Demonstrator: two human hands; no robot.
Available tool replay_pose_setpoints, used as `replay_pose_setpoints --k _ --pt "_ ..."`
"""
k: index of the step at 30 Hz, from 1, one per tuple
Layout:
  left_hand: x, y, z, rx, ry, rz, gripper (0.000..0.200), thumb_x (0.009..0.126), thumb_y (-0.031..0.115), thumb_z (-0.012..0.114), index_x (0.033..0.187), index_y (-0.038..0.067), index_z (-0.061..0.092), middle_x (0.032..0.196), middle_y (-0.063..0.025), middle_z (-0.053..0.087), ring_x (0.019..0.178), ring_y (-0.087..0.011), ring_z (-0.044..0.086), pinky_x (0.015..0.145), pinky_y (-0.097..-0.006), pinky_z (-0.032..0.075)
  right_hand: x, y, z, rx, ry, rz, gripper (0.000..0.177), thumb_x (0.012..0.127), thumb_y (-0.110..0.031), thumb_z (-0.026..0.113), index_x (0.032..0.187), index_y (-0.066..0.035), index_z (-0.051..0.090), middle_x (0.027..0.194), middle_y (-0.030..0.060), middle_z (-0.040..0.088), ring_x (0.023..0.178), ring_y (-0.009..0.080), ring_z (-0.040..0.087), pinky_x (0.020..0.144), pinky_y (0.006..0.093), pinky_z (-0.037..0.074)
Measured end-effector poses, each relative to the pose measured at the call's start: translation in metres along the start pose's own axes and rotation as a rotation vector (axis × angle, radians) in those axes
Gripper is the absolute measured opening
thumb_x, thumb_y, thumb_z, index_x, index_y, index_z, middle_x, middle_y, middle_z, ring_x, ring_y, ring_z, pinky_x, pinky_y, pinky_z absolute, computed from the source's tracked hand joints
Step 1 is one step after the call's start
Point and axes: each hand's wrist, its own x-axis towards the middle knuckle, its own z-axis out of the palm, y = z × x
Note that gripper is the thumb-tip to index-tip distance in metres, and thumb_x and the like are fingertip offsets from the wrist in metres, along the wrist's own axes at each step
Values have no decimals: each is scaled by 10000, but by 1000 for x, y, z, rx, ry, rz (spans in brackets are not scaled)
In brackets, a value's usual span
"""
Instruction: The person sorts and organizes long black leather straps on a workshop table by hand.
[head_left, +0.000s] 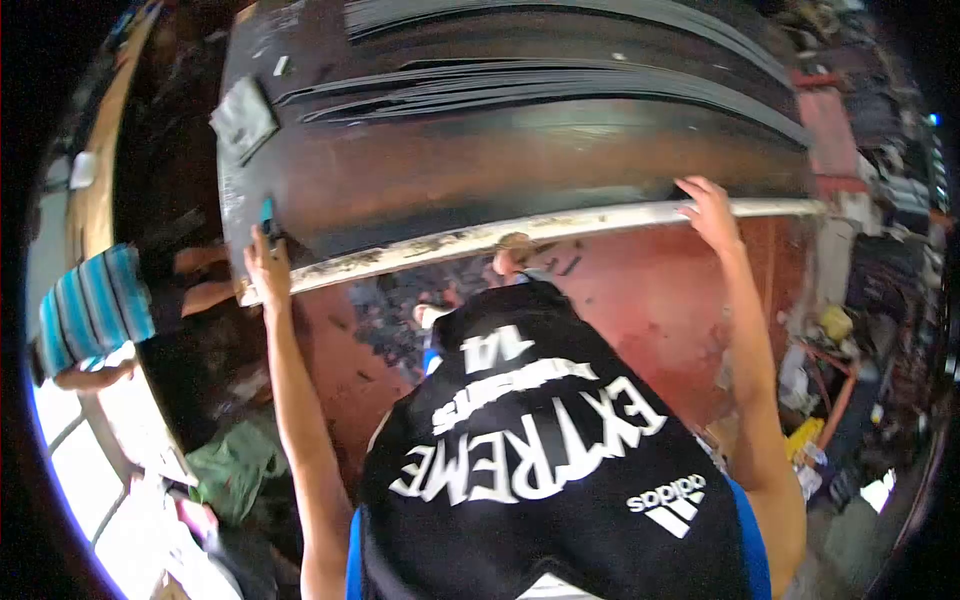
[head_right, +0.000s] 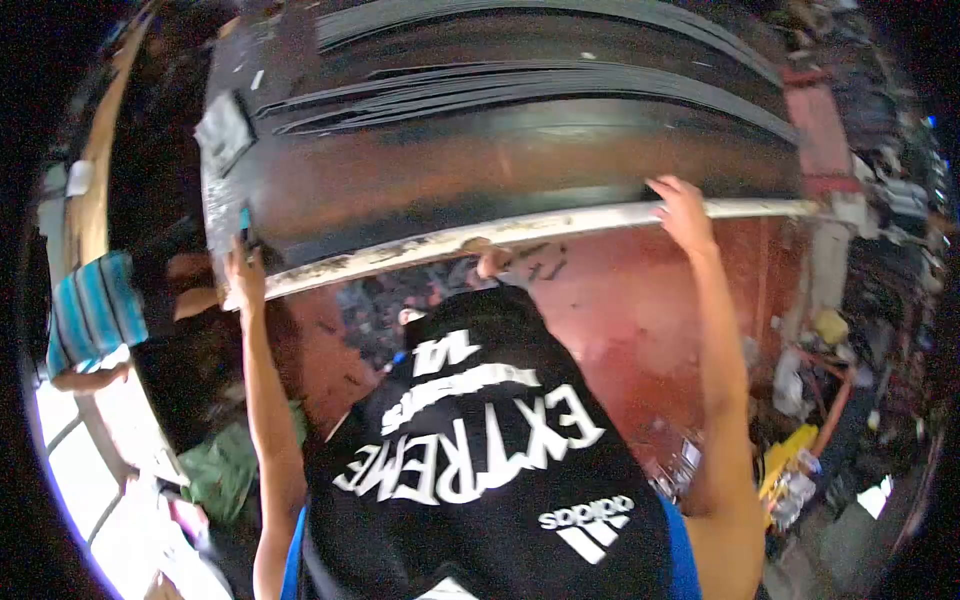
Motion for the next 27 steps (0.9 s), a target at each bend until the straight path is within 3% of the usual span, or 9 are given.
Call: replay_pose_setpoints --k 3,7,9,11,13,20,22,23,27 --pt "-2 10 -12 44 -46 -143 676 929 356 670 1507 126 406 1270 -287 526 1166 -455 522 927 -542 479 6 3 -4 72 -17 27 501 764 -51 747 1255 -73 652 1248 135 628 1136 368 575 986 437 452" --pt "5 68 -48 269 103 -132 600 894 332 701 1400 65 519 1303 -260 537 1165 -434 531 958 -488 463 8 19 -1 139 -28 -1 445 777 -59 745 1215 -68 671 1228 107 634 1123 345 571 982 429 448" --pt "3 130 -74 -84 -50 97 526 827 251 762 1298 71 616 1258 -208 590 1193 -380 537 985 -509 446 12 15 -12 156 -39 -22 427 777 -58 745 1197 -64 670 1228 105 633 1126 342 570 986 432 445" --pt "-11 203 -86 -76 -260 301 567 776 260 803 1307 161 630 1330 -110 566 1225 -337 525 1015 -497 426 18 13 -18 159 -49 -31 410 776 -56 745 1179 -61 669 1227 104 633 1129 340 569 989 435 441" --pt "-15 239 -79 -131 -399 400 611 762 271 799 1338 181 618 1355 -76 554 1253 -299 513 1044 -490 382 20 15 -23 199 -20 -68 373 774 -74 751 1134 -63 655 1192 111 648 1119 345 577 985 434 437" --pt "-11 239 -61 -129 -481 408 419 810 223 755 1208 106 690 1264 -117 624 1200 -316 548 1051 -464 356 31 24 -40 341 -63 -80 362 757 -139 765 1100 -100 658 1136 98 676 1122 324 598 980 431 445" --pt "0 199 -58 -206 -561 292 418 787 182 774 1171 39 694 1218 -165 651 1160 -353 574 1008 -474 417 41 28 -39 322 -117 -79 351 777 -230 767 1085 -99 663 1087 119 671 1073 342 608 949 443 461" --pt "2 180 -57 -218 -489 330 419 774 165 780 1156 15 696 1181 -182 666 1130 -363 594 982 -467 444 46 33 -29 347 -110 -99 369 774 -263 779 1085 -99 665 1074 116 666 1061 347 607 930 451 466" --pt "16 144 -85 -90 -460 245 424 744 89 779 1153 14 696 1181 -162 673 1088 -350 619 964 -456 461 61 47 -17 370 -125 -52 368 781 -288 775 1088 -114 673 1062 124 661 1042 356 608 911 461 465"
